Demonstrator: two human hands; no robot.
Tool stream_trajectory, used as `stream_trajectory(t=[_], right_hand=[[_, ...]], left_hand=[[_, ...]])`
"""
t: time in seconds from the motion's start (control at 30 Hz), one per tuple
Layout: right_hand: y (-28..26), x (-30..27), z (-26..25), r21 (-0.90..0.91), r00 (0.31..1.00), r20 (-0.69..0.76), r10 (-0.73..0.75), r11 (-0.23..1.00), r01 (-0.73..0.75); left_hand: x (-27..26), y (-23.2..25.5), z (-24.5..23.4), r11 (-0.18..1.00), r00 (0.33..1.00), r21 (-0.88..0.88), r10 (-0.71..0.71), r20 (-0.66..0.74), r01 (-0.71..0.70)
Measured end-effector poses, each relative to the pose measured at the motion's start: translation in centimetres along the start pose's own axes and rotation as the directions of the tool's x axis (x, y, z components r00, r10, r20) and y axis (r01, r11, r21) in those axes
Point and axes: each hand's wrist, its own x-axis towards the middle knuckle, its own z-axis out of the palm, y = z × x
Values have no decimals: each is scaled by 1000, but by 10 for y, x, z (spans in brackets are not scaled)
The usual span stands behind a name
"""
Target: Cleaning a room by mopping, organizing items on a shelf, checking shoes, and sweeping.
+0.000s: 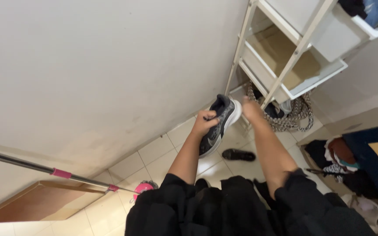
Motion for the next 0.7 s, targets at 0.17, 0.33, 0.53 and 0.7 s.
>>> stream_trajectory(t=[0.17, 0.33, 0.53, 0.7], right_hand=[[-52, -36, -52, 651, 944, 326, 59, 710, -269], [-40, -34, 8, 698, 986, 126, -112, 716, -8], [-77, -87, 6, -149, 735, -475, -484, 867, 475], [14, 29, 22, 15, 1000, -24, 19, 1000, -19]], left_hand=[[10, 14, -1, 984, 985, 115, 123, 119, -137], [28, 23, 30, 850, 998, 526, -44, 44, 14], [25, -23, 56, 776, 903, 588, 58, -426, 227], [19, -6, 54, 912, 889, 409, 212, -405, -31]])
